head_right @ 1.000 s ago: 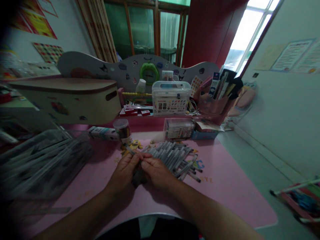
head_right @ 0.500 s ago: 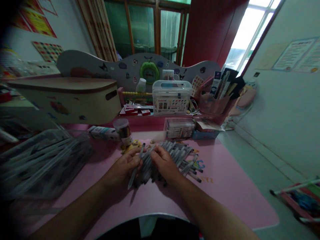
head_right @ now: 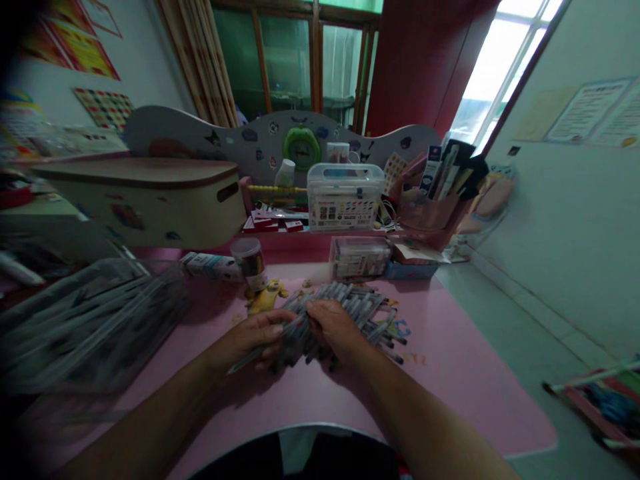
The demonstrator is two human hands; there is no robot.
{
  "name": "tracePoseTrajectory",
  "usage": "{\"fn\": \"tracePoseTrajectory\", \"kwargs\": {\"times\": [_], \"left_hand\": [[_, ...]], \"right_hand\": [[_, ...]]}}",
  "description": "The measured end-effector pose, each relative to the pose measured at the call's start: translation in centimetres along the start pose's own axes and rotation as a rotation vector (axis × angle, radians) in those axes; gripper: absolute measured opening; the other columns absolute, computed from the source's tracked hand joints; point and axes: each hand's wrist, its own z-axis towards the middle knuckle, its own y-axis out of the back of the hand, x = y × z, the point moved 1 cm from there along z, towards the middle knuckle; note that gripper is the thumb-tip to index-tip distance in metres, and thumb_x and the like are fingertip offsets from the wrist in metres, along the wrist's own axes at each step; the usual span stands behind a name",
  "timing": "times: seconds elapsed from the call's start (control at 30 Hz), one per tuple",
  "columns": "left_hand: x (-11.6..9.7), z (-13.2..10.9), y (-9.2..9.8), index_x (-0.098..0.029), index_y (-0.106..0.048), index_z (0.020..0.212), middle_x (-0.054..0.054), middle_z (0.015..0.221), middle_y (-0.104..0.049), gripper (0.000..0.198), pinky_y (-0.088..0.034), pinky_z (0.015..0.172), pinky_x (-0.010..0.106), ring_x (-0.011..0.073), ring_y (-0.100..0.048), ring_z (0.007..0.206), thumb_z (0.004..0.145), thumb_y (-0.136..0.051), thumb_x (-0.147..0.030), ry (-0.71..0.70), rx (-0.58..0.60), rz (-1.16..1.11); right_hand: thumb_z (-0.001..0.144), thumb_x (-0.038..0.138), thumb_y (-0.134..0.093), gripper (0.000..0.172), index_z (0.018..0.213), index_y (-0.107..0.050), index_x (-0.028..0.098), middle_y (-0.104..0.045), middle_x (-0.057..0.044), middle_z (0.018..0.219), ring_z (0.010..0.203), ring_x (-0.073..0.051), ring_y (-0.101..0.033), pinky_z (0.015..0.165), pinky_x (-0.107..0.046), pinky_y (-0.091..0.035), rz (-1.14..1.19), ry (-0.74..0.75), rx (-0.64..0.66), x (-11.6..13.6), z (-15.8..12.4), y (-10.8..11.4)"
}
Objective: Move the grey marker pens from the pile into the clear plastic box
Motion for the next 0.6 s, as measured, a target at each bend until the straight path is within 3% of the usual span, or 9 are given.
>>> {"fn": "tracePoseTrajectory", "kwargs": {"times": [0.13, 0.23, 0.37, 0.5, 0.6], "left_hand": [[-0.1, 0.0, -0.1, -0.016, -0.068, 0.099, -0.006, 0.049, -0.047, 0.038, -0.031, 0.037, 0.015, 0.0056, -0.037, 0.039, 0.072, -0.082, -0.039, 0.009, -0.007, -0.021], [-0.4, -0.1, -0.6, -0.016, -0.070, 0.104, -0.001, 0.059, -0.060, 0.031, -0.045, 0.046, 0.018, 0.0080, -0.051, 0.045, 0.078, -0.076, -0.033, -0.104, -0.135, -0.110], [-0.7, -0.3, -1.5, -0.018, -0.072, 0.106, 0.006, 0.087, -0.075, 0.039, -0.055, 0.066, 0.024, 0.0129, -0.068, 0.067, 0.068, -0.082, -0.015, -0.237, -0.306, -0.083], [-0.2, -0.1, -1.9, -0.017, -0.074, 0.102, 0.008, 0.087, -0.078, 0.030, -0.056, 0.067, 0.028, 0.0197, -0.072, 0.076, 0.075, -0.080, -0.028, -0.309, -0.424, -0.046], [0.1, 0.5, -1.5, -0.014, -0.074, 0.093, 0.009, 0.090, -0.078, 0.023, -0.058, 0.073, 0.028, 0.0196, -0.074, 0.081, 0.077, -0.078, -0.030, -0.382, -0.502, -0.091]], "right_hand": [[0.078, 0.057, -0.068, 0.049, 0.055, -0.045, 0.021, -0.033, 0.010, 0.042, 0.035, -0.005, -0.021, 0.036, -0.020, -0.012, 0.053, -0.055, 0.029, -0.2, 0.1, 0.0], [0.076, 0.058, -0.070, 0.049, 0.058, -0.043, 0.021, -0.034, 0.010, 0.043, 0.035, -0.004, -0.021, 0.035, -0.018, -0.014, 0.128, -0.082, -0.024, 0.1, 0.1, 0.1], [0.073, 0.060, -0.072, 0.050, 0.061, -0.042, 0.022, -0.033, 0.012, 0.044, 0.036, -0.003, -0.019, 0.035, -0.017, -0.014, 0.213, -0.102, -0.134, 0.6, 0.2, 0.3], [0.075, 0.062, -0.071, 0.050, 0.062, -0.044, 0.021, -0.034, 0.012, 0.045, 0.036, -0.003, -0.020, 0.035, -0.017, -0.014, 0.182, -0.110, -0.141, 0.3, 0.2, 0.2], [0.078, 0.059, -0.069, 0.047, 0.063, -0.046, 0.021, -0.039, 0.009, 0.048, 0.038, -0.004, -0.024, 0.036, -0.018, -0.016, 0.096, -0.037, -0.117, -0.1, 0.1, -0.1]]}}
